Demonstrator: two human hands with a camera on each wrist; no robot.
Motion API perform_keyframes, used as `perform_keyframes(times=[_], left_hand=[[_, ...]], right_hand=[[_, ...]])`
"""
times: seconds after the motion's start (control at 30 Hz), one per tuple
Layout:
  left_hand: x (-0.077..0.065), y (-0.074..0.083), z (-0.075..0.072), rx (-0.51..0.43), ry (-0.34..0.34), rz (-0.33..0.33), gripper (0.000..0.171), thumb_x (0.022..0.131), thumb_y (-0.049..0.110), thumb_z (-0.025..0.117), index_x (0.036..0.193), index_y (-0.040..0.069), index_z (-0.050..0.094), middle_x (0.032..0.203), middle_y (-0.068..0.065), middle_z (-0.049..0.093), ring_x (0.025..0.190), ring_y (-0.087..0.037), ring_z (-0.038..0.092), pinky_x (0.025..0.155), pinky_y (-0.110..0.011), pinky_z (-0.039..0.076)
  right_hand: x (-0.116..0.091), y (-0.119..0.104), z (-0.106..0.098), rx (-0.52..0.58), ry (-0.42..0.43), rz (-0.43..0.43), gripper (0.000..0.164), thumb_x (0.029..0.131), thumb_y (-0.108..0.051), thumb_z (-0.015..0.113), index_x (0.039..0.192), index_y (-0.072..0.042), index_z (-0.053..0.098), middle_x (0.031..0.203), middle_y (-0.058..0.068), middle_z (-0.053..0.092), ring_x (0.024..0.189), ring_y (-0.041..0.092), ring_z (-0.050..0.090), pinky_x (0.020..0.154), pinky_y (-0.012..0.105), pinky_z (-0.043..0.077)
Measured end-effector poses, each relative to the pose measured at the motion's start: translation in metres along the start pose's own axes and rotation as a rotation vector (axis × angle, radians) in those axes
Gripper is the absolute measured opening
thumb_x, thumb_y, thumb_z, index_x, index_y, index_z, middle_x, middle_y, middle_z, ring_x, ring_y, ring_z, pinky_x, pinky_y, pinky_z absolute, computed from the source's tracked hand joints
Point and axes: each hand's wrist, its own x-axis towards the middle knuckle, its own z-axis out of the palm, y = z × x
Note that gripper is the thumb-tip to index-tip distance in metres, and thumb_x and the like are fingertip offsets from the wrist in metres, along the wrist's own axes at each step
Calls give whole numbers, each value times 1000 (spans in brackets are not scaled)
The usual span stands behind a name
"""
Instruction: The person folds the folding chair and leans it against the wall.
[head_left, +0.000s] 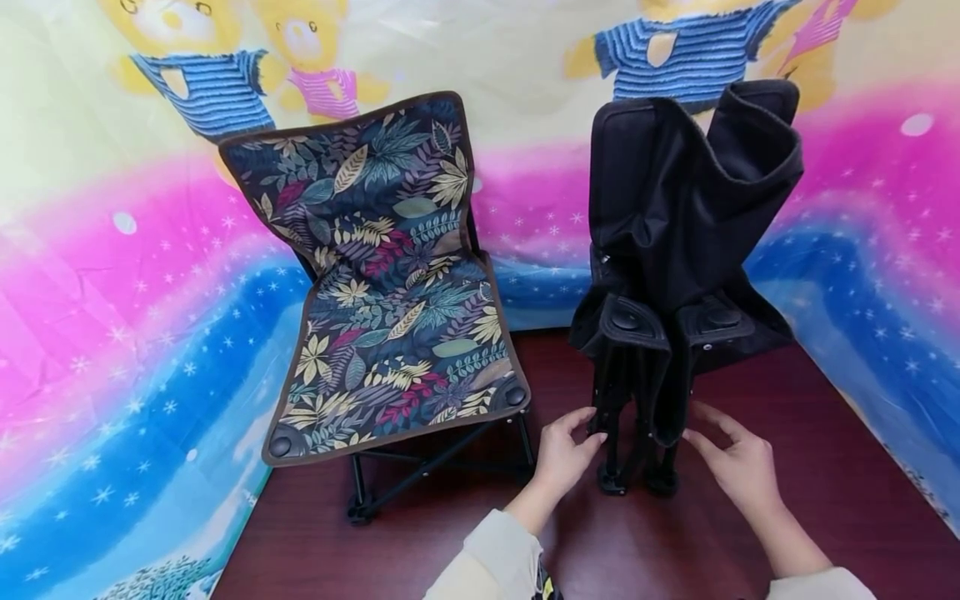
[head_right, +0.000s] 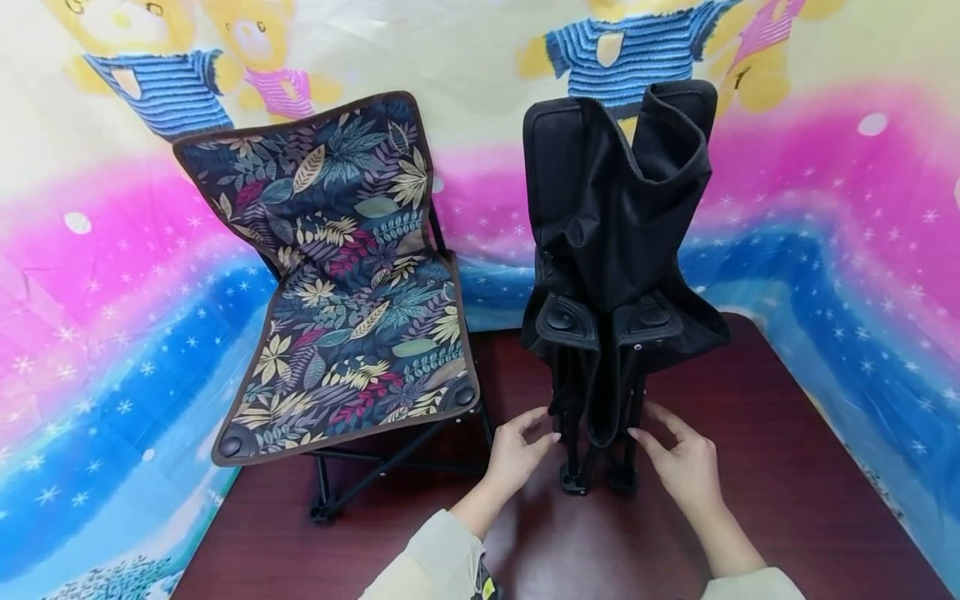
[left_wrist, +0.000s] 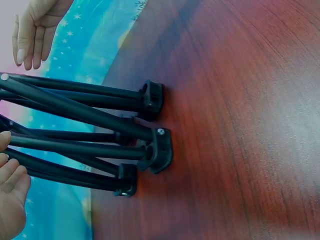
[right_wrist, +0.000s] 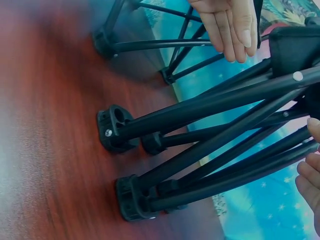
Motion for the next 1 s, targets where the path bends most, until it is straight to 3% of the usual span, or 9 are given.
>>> perform_keyframes(times=[0.37, 0.43, 0.47, 0.53, 0.6, 0.67, 0.7, 0.83, 1.0], left_hand=[[2, -8, 9, -101, -33, -120, 29, 74, 2, 65, 102, -2, 61, 99, -10, 62, 92, -12, 57, 74, -24, 48], [3, -9, 10, -82, -42, -127, 29, 74, 2, 65, 103, -2, 61, 99, -10, 62, 92, -12, 57, 73, -22, 48], [4, -9, 11, -68, -45, -129, 30, 74, 3, 65, 103, -2, 61, 99, -10, 62, 91, -11, 57, 73, -20, 47], [5, -8, 12, -58, -49, -135, 29, 73, 2, 66, 102, -1, 62, 98, -9, 63, 91, -11, 57, 72, -20, 48], [6, -7, 14, -67, -53, -133, 27, 73, 1, 65, 100, -1, 63, 96, -10, 63, 90, -14, 58, 73, -22, 48], [7, -6, 16, -87, -54, -138, 25, 72, 0, 65, 98, -1, 64, 94, -11, 63, 90, -16, 59, 74, -24, 48], [8, -6, 17, -101, -54, -139, 25, 72, -1, 65, 97, 0, 64, 94, -11, 63, 90, -17, 59, 74, -24, 48], [9, -7, 20, -97, -43, -137, 24, 72, -1, 65, 95, 0, 64, 92, -11, 64, 89, -17, 59, 74, -21, 47], [10, -6, 23, -69, -33, -138, 22, 72, 1, 66, 94, 0, 65, 90, -10, 64, 87, -15, 60, 73, -16, 46]], right_hand=[[-3, -4, 6, -10, -32, 34, 41, 72, -32, 68, 112, -36, 56, 103, -16, 59, 88, -8, 53, 64, 2, 39], [1, -45, -8, 24, -69, 42, 39, 75, -26, 67, 113, -25, 58, 103, -7, 61, 88, -6, 54, 64, 4, 40], [3, -50, -11, 102, -90, 23, 38, 77, -24, 66, 114, -22, 58, 104, -5, 60, 89, -4, 54, 66, 6, 42], [6, -92, -24, 137, -120, 47, 36, 78, -16, 64, 113, -10, 58, 104, 7, 61, 86, -8, 53, 67, 6, 42], [8, -114, -32, 197, -158, 87, 37, 77, -9, 63, 112, -3, 57, 105, 16, 58, 87, -5, 54, 68, 8, 43], [6, -82, -19, 216, -133, 73, 37, 77, -12, 64, 113, -7, 58, 106, 11, 59, 86, -9, 52, 69, 6, 42], [5, -79, -16, 151, -114, 88, 37, 77, -14, 65, 112, -8, 58, 104, 10, 60, 84, -11, 51, 67, 4, 41], [-1, -9, 14, 64, -77, 99, 37, 77, -25, 65, 114, -23, 57, 102, -1, 61, 86, -6, 53, 67, 4, 40], [0, 2, 22, -3, -86, 159, 36, 79, -34, 61, 114, -31, 55, 99, -2, 61, 85, -5, 53, 65, 6, 40]])
